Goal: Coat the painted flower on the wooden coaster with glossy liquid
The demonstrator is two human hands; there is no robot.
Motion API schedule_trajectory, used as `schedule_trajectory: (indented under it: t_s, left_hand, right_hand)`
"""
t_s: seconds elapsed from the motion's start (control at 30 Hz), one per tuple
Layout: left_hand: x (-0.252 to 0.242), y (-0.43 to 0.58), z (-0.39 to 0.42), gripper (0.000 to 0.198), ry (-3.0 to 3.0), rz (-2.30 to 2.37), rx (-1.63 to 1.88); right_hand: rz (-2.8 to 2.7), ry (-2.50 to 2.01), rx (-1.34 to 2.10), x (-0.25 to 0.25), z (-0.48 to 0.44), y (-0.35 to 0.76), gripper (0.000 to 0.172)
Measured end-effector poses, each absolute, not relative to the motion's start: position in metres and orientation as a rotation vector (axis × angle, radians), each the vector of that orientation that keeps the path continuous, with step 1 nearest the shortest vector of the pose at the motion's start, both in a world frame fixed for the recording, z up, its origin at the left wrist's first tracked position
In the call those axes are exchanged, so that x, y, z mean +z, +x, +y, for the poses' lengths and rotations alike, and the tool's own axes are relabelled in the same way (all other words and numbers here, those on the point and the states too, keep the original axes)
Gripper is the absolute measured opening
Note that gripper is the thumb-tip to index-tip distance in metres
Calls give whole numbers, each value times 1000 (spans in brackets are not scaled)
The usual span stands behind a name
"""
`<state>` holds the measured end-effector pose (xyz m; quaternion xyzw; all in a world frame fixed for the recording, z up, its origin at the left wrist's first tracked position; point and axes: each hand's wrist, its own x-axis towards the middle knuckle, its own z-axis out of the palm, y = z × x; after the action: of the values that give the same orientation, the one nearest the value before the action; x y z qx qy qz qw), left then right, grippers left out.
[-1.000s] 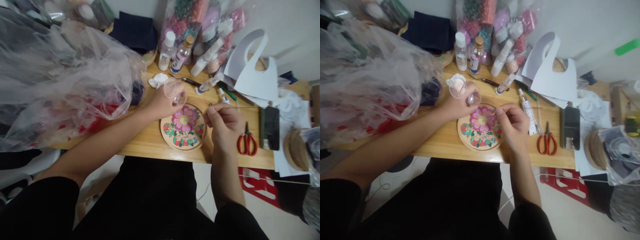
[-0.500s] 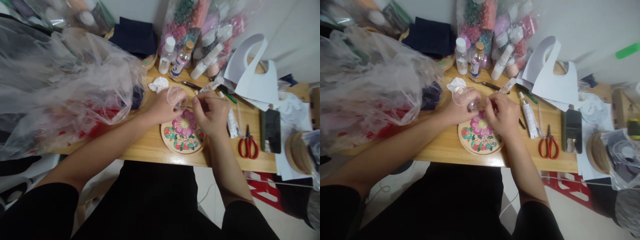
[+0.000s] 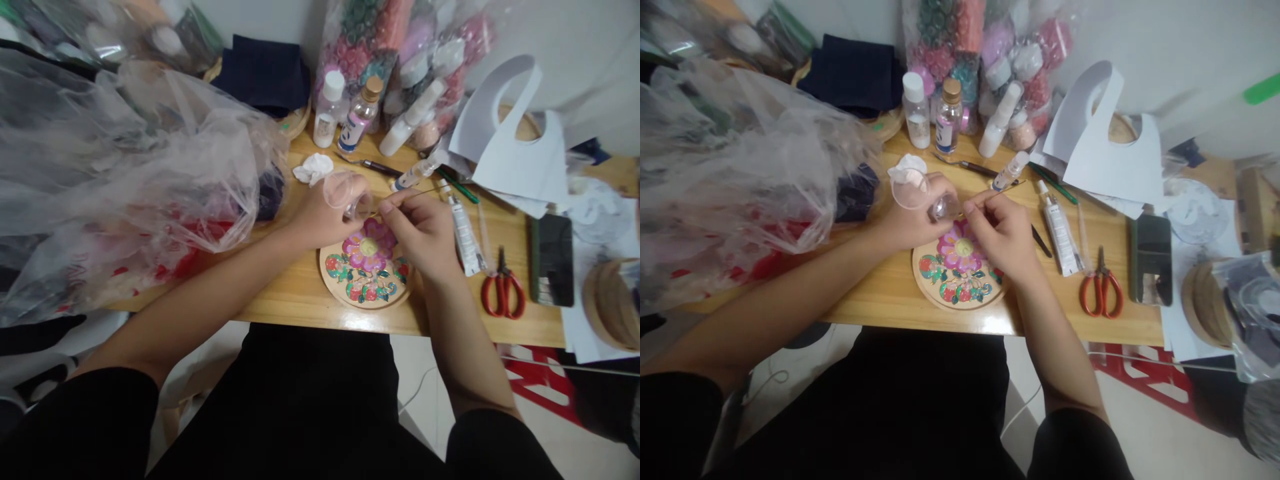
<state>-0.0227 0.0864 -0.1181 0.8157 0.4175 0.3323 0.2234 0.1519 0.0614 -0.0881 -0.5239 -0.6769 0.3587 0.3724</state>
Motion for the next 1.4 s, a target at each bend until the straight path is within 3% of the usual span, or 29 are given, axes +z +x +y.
schedule_trajectory:
  t_s: [0.2,0.43,1.4]
  left_hand:
    - [-117,-24,86,9,2234,1126,930]
    - [-115,-24,86,8,2251,1166,924]
    - [-122,-23,87,12,2198,1162,944]
  right_hand:
    - [-1477,-1343,1047,-82,58,158,16]
    - [-1905,-1298,1272,-62,55,171,24]
    - [-2246,-1323,1259,-59,55,170,23]
